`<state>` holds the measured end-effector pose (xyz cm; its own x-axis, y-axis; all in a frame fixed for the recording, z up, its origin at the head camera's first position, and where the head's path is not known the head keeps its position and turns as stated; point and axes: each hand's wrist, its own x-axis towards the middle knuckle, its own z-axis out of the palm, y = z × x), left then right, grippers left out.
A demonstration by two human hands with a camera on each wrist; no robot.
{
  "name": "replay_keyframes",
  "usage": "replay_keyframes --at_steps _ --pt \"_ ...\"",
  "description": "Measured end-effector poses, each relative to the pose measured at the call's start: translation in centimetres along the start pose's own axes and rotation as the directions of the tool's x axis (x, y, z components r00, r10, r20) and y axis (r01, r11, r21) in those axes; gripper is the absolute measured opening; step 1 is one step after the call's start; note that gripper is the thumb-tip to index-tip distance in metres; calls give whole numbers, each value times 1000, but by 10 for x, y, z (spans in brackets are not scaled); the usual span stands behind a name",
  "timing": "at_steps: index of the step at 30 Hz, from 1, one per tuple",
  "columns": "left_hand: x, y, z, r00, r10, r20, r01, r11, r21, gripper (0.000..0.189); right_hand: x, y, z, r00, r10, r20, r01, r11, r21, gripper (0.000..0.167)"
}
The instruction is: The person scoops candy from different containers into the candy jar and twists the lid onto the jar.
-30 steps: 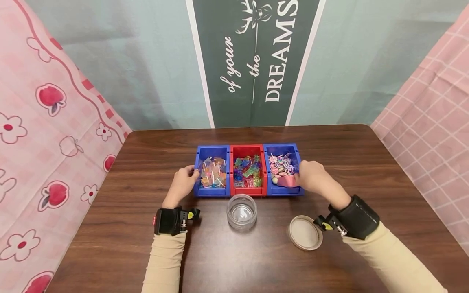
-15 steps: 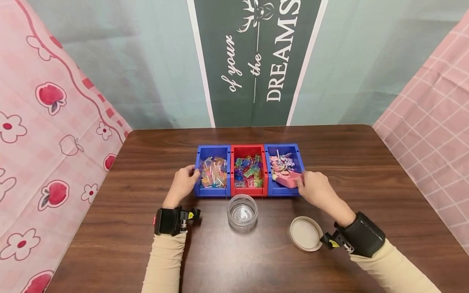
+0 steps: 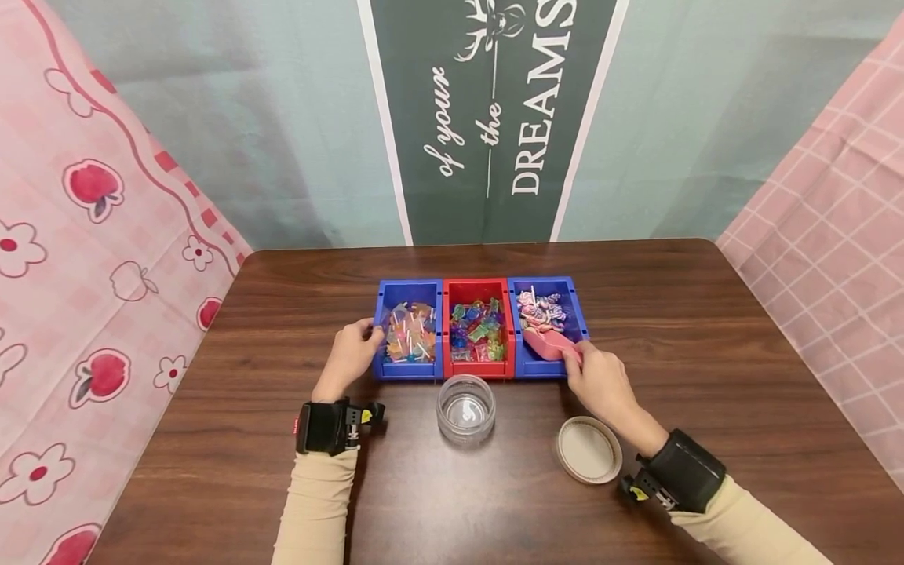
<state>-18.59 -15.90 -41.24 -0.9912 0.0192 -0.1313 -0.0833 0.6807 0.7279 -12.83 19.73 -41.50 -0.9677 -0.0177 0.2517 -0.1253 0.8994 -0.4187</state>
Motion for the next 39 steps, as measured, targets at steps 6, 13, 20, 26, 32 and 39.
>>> replay_keyframes --at_steps 6,13,20,26,32,39 --pt "0 1 -1 1000 -9 10 9 1000 -7 44 -2 -2 -1 999 -21 -28 21 1000 0 18" --pt "-1 1 -1 1000 -18 18 18 1000 -17 44 -7 -2 -4 997 -70 -31 69 997 -39 16" --pt "-1 2 -1 1000 -5 8 5 1000 -10 45 -1 -1 -8 999 -39 8 39 998 -55 18" --pt "-1 0 0 1000 -1 14 2 1000 -14 45 11 -1 -19 984 48 171 -33 996 -89 18" --pt "-2 0 0 1000 2 2 -2 1000 -19 44 15 -7 -17 959 114 259 -71 983 -170 18" --pt "-1 0 0 1000 -5 9 6 1000 -27 45 9 -9 -9 970 114 214 -78 982 -172 21"
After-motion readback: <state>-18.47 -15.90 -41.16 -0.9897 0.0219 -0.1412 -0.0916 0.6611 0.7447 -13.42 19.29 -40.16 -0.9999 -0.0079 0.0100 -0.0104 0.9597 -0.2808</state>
